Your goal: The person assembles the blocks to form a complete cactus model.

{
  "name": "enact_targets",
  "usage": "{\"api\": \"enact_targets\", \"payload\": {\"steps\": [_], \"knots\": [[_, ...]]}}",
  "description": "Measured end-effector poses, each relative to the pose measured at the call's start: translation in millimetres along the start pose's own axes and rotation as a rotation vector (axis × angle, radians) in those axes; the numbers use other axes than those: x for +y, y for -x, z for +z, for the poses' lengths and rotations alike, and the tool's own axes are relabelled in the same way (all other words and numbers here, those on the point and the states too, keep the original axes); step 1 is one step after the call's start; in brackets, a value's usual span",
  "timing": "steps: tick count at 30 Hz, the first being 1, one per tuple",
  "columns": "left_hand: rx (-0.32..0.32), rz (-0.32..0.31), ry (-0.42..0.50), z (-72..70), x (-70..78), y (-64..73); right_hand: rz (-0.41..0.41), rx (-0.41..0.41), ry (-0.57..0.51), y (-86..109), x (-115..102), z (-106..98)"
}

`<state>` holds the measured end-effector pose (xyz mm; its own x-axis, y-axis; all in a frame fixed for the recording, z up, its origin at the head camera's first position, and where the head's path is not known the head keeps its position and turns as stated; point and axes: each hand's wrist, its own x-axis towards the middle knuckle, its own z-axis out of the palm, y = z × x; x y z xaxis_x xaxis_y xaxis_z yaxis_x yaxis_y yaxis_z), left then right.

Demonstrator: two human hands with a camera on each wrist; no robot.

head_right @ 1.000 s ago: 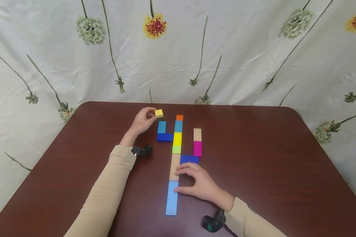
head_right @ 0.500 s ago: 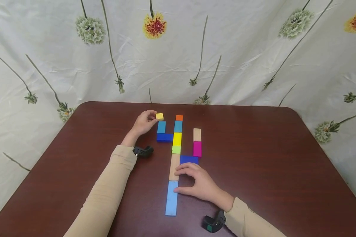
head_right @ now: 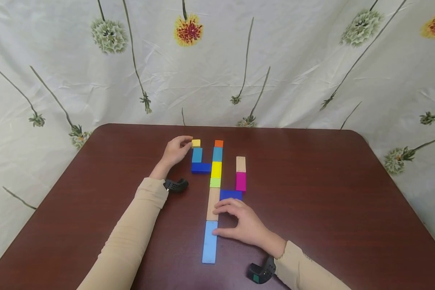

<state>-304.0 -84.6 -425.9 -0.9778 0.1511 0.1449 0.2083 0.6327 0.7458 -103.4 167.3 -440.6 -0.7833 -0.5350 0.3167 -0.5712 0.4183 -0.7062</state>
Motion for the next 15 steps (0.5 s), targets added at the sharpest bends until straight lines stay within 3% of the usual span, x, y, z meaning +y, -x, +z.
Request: {"api": "enact_targets", "payload": {"steps": [15], "knots": [[0.019, 0.032, 0.003, 7.9, -1.0, 0.3, 0.008, -0.004, 0.001, 0.1, 1.1, 0.5]]}}
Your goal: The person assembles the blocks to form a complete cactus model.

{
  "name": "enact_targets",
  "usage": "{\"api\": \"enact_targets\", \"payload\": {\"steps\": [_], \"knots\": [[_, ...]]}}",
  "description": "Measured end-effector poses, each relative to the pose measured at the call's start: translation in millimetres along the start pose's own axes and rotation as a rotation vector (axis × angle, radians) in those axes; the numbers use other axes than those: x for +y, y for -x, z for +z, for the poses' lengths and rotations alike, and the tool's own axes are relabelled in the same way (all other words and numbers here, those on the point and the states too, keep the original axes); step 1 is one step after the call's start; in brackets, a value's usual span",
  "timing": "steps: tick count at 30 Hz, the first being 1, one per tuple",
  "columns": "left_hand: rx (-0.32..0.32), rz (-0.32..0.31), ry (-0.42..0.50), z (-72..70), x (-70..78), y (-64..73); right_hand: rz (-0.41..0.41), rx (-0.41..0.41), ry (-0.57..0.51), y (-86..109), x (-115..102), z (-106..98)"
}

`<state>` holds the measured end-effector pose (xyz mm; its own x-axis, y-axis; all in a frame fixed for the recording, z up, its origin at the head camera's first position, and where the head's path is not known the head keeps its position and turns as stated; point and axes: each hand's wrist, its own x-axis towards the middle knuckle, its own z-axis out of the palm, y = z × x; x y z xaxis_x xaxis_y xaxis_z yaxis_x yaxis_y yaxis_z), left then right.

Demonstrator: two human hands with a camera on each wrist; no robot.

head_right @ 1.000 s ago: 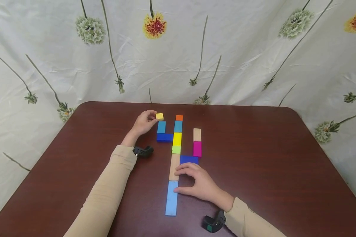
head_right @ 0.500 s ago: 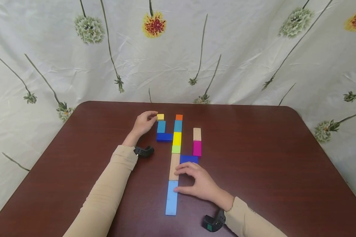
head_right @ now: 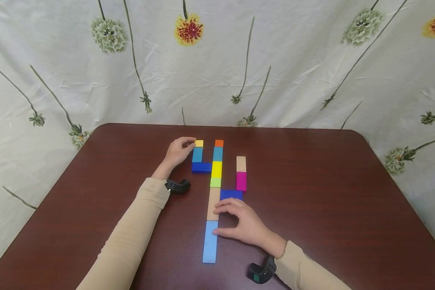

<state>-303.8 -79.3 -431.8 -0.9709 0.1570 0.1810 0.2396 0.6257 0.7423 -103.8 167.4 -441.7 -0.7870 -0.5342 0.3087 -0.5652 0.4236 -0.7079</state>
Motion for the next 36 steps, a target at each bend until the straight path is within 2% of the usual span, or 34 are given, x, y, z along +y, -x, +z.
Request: {"api": "enact_targets", "payload": {"steps": [15, 22, 25, 32, 36], "knots": [[0.001, -0.003, 0.034, -1.2, -1.4, 2.5, 0.011, -0.003, 0.007, -0.8, -3, 0], [0.008, -0.003, 0.048, -6.2, 1.0, 7.0, 0.007, -0.007, 0.006, -1.7, -1, 1], [0.002, 0.024, 0.038, -10.8, 2.4, 11.1, -0.003, -0.005, 0.001, -2.0, 0, 2], [-0.014, 0.139, -0.008, -30.1, 10.9, 26.2, -0.013, -0.004, 0.014, -2.9, 0, 3], [-0.056, 0.199, -0.049, -40.8, 19.8, 38.3, -0.004, -0.004, 0.023, -3.3, -2, 3]]}}
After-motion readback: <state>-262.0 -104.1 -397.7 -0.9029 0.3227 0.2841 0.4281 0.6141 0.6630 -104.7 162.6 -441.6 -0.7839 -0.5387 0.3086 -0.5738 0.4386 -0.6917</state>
